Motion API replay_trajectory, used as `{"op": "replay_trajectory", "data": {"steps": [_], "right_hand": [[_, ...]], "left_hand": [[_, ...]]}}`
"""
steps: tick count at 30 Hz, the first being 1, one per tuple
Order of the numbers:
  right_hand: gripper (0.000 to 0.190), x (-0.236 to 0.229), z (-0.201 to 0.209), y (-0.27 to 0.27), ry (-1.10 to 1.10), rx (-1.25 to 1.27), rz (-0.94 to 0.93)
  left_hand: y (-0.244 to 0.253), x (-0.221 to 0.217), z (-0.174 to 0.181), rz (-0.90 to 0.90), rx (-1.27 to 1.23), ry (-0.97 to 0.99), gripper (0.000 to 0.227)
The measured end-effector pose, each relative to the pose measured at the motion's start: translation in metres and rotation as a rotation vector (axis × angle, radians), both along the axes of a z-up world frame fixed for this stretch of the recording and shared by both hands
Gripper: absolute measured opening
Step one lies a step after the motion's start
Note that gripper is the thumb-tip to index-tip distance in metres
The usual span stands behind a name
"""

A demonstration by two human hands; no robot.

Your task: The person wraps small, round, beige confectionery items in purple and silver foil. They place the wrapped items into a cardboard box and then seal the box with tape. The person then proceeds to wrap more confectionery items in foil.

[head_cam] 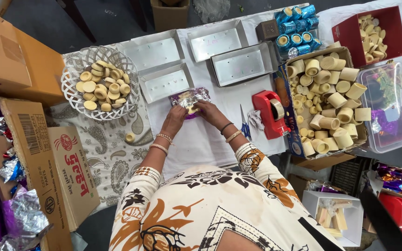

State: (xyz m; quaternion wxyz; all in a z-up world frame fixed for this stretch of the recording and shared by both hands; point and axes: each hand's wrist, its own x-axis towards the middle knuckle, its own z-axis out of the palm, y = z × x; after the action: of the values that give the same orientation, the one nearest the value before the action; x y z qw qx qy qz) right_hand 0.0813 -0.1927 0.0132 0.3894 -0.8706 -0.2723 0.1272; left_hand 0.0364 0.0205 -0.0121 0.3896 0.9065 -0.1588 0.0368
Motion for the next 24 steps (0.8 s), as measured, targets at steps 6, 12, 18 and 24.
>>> {"op": "replay_trajectory", "data": {"steps": [6, 12, 18, 24], "right_hand": [[0.031, 0.004, -0.005, 0.001, -0.029, 0.019, -0.02], [0.027, 0.008, 0.003, 0.005, 0.044, 0.006, -0.021], [0.029, 0.013, 0.002, 0.003, 0.006, 0.023, -0.001], [0.028, 0.017, -0.009, 0.001, 0.016, 0.048, 0.032]], "left_hand": [[0.002, -0.006, -0.002, 0.071, -0.117, 0.042, 0.012], [-0.005, -0.009, 0.047, 0.126, -0.137, -0.099, 0.027], [-0.017, 0.003, 0.015, 0.061, -0.106, 0.097, 0.017], [-0.016, 0.007, 0.018, 0.129, -0.249, 0.188, 0.014]]}}
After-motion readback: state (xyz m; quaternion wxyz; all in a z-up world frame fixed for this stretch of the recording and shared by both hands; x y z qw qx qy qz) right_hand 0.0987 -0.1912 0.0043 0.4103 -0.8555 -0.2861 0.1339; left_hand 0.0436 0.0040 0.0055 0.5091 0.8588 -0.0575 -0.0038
